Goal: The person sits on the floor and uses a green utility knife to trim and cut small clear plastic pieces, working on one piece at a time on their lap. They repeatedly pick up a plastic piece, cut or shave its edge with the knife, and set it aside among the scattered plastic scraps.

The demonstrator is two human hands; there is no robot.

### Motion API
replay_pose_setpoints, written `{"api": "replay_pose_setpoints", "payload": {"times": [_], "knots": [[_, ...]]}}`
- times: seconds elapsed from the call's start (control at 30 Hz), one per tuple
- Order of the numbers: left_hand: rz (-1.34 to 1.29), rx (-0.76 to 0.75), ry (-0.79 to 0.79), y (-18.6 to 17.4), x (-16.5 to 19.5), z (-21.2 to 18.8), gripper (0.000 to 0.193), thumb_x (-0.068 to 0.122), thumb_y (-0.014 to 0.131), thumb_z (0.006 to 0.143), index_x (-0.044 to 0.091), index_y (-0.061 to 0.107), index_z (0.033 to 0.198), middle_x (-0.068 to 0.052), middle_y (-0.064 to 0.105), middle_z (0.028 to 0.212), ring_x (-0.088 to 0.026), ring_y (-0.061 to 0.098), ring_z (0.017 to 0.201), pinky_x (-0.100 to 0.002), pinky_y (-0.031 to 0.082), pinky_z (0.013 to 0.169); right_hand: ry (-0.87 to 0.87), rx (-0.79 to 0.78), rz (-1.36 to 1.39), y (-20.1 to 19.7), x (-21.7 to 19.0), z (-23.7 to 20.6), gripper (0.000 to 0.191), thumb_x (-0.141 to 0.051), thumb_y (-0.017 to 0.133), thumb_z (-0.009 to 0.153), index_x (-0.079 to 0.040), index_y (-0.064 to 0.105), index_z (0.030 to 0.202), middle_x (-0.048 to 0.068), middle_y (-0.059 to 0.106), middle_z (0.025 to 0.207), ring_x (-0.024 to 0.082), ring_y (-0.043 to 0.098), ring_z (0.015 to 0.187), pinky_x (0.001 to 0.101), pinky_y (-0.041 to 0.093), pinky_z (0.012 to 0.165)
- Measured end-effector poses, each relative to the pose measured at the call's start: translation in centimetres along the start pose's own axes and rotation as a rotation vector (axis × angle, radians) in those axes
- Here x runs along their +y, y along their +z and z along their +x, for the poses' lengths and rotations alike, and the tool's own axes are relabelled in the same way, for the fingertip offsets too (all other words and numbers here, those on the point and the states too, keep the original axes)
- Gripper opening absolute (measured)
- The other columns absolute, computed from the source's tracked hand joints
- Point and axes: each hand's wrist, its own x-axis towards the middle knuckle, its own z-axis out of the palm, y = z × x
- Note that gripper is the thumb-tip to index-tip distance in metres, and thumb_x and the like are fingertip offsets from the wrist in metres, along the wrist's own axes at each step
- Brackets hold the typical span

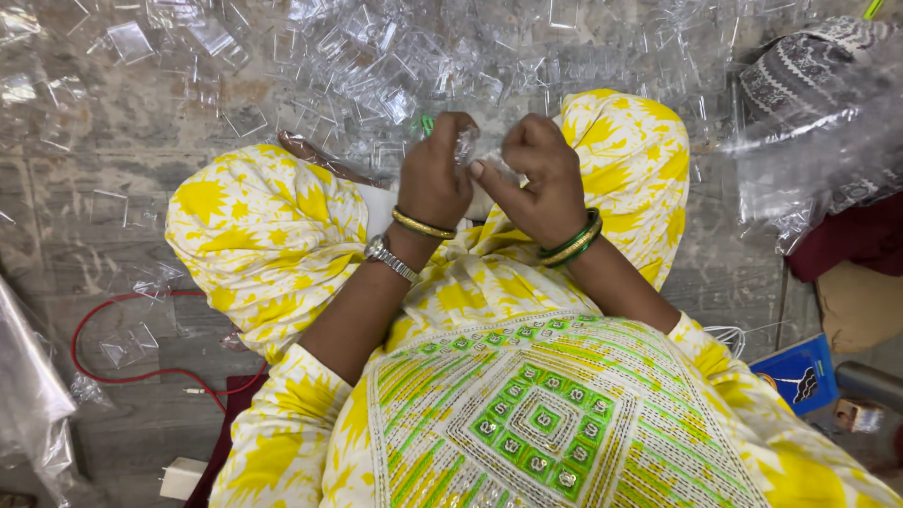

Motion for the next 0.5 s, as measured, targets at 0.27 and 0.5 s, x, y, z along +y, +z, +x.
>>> {"api": "replay_pose_setpoints", "payload": {"times": [0.27,0.5], "knots": [[-0.494,0.191,-0.324,3.0,-0.7,0.2,0.019,0.016,0.056,0.108,0.007,0.047,0.122,-0.010,0.064,0.103,-0.018,0.076,0.077,-0.034,0.056,0.060,0.426,0.106,1.249,2.3,0.7,-2.1,0.005,-0.001,0.075,0.095,-0.002,0.070,0.093,0.009,0.074,0.093,0.015,0.068,0.086,0.0344,0.056,0.099],[-0.759,0.210,-0.680,3.3,-2.7,-0.2,0.047,0.049,0.045,0.107,0.006,0.052,0.123,-0.004,0.056,0.094,-0.011,0.051,0.085,-0.026,0.045,0.074,0.588,-0.021,1.122,4.3,3.3,-2.5,0.038,0.007,0.078,0.087,0.000,0.069,0.123,-0.001,0.071,0.114,0.003,0.058,0.095,0.0226,0.053,0.091]]}}
